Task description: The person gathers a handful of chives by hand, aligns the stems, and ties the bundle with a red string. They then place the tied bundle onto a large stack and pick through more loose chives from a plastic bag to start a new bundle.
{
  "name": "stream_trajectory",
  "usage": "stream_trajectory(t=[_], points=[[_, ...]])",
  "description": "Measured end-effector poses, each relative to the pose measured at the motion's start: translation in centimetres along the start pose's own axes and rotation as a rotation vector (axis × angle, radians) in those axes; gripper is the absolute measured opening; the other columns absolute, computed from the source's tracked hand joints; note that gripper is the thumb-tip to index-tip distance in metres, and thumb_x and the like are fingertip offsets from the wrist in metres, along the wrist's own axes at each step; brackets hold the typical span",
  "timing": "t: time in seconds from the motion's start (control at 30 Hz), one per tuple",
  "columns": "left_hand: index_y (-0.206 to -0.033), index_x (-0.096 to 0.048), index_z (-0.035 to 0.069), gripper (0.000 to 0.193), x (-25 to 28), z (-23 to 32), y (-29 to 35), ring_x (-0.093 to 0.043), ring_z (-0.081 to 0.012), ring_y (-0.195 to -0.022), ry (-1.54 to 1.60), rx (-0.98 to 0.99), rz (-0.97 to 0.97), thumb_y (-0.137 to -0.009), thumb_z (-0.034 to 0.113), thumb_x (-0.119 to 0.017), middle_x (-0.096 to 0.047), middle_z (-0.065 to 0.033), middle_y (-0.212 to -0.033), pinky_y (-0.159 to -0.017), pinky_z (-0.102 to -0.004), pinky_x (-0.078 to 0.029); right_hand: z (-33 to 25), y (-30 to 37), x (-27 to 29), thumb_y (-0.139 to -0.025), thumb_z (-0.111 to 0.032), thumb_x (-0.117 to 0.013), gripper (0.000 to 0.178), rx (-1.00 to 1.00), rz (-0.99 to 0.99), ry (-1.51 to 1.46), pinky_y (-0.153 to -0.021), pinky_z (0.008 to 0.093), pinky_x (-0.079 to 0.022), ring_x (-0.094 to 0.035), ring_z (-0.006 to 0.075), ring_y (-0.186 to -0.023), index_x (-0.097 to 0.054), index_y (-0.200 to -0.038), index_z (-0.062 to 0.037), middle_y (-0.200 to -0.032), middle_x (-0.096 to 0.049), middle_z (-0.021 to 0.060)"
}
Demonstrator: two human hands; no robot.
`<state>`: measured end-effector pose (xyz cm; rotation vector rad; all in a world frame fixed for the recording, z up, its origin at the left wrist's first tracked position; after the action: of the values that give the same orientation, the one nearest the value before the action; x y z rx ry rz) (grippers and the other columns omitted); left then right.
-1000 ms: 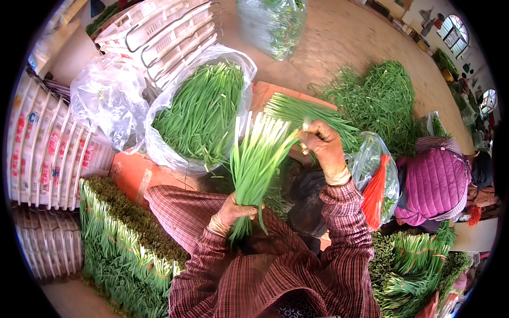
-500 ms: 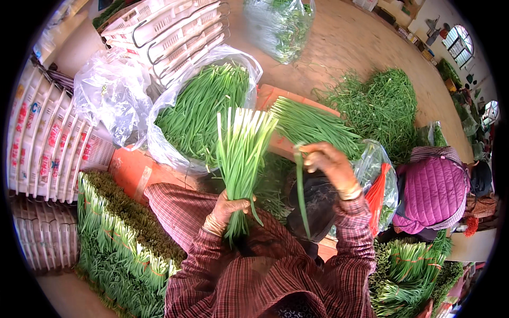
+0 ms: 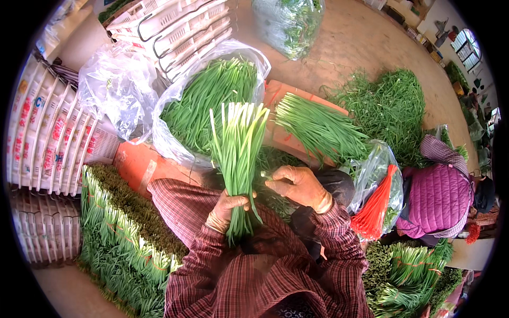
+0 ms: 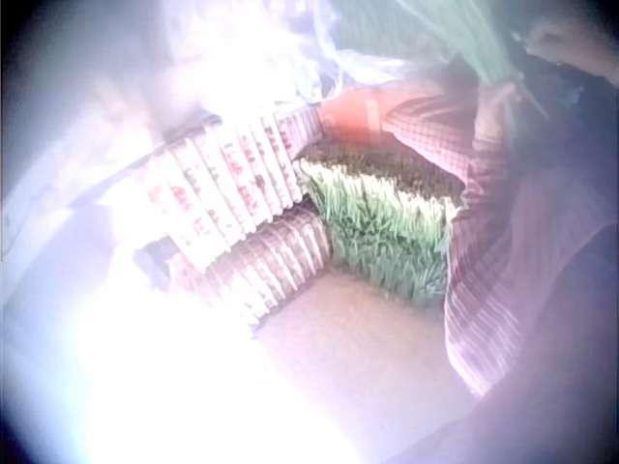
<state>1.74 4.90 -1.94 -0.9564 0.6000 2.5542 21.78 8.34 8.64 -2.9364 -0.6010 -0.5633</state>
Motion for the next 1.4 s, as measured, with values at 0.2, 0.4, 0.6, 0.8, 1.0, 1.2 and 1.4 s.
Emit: stream_trajectory(t=[0.2,0.4,0.6,0.8,1.0,1.2,1.4], points=[[-0.117,-0.062,-0.002,0.039,-0.2,0.5,-1.0,-0.066,-0.0181,-0.073,-0.163,-0.051,0.067,-0.084,0.007,-0.079,-0.072,-0.0133,-0.101,-0.066,-0.0314,-0.056,0.5,2.1,0.2,-0.092,-0.024,-0.075,0.052,-0.309,-0.324,0.398,-0.090,0.0334,-0.054,-0.068,0.0239,-0.111,-0.058,-0.138,-0.0053,-0.119,-0.071,0.0151],[-0.132,-0.057,0.004,0.048,-1.9,-0.9,-1.9,-0.068,-0.0194,-0.085,-0.609,-0.257,0.240,-0.087,0.003,-0.074,-0.072,-0.0095,-0.110,-0.077,-0.0334,-0.057,3.6,-1.2,-3.1,-0.089,-0.016,-0.078,0.076,-0.154,-0.045,-0.769,-0.105,0.0349,-0.047,-0.056,0.0231,-0.125,-0.034,-0.149,0.0012,-0.137,-0.054,0.0159],[-0.156,-0.025,0.005,0.094,-4.8,-0.1,-1.5,-0.069,-0.0401,-0.103,-1.331,-0.423,0.339,-0.081,0.015,-0.080,-0.065,-0.0254,-0.119,-0.085,-0.0410,-0.057,5.4,-2.3,-5.6,-0.084,-0.019,-0.082,0.069,-0.027,0.275,-0.804,-0.100,0.0320,-0.045,-0.056,0.0169,-0.111,-0.045,-0.140,-0.0026,-0.123,-0.058,0.0041],[-0.159,-0.017,0.002,0.097,-7.0,0.6,-0.5,-0.061,-0.0331,-0.124,-1.177,-0.422,0.176,-0.084,0.014,-0.078,-0.054,-0.0252,-0.142,-0.101,-0.0390,-0.050,5.0,-1.1,-4.7,-0.088,-0.010,-0.075,0.047,-0.241,0.383,-0.871,-0.096,0.0308,-0.048,-0.060,0.0148,-0.107,-0.056,-0.130,-0.0026,-0.118,-0.064,0.0034],[-0.158,-0.019,-0.002,0.093,-2.0,1.4,-1.0,-0.041,-0.0283,-0.140,-0.209,-0.377,0.130,-0.089,0.020,-0.078,-0.038,-0.0192,-0.155,-0.118,-0.0415,-0.032,4.0,-1.6,-4.9,-0.089,-0.004,-0.071,0.038,-0.194,0.281,-0.859,-0.093,0.0297,-0.050,-0.062,0.0147,-0.105,-0.061,-0.125,-0.0017,-0.114,-0.067,0.0037],[-0.150,-0.036,-0.002,0.081,-4.7,7.6,-5.6,-0.059,-0.0168,-0.114,-0.393,-0.322,0.132,-0.087,0.024,-0.081,-0.062,-0.0103,-0.128,-0.101,-0.0313,-0.048,3.6,-1.9,-6.2,-0.088,-0.005,-0.073,0.052,-0.114,0.128,-0.508,-0.099,0.0309,-0.047,-0.058,0.0149,-0.113,-0.054,-0.136,-0.0021,-0.124,-0.063,0.0037],[-0.132,-0.061,0.004,0.046,-3.3,6.8,-5.2,-0.064,-0.0142,-0.103,-0.303,-0.246,0.114,-0.090,0.015,-0.075,-0.069,-0.0041,-0.115,-0.094,-0.0318,-0.050,3.3,-0.6,-5.8,-0.092,-0.021,-0.073,0.056,-0.282,-0.084,-0.728,-0.102,0.0329,-0.045,-0.055,0.0166,-0.118,-0.052,-0.139,0.0006,-0.127,-0.062,0.0070]])
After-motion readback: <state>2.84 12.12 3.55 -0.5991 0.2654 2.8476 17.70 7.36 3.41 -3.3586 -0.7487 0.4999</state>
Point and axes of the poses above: each hand's wrist, its own y-axis away from the middle knuckle, its own x-axis out of the back of the hand, z = x × y, the point moved 6 cm from there along -y, towards the middle knuckle
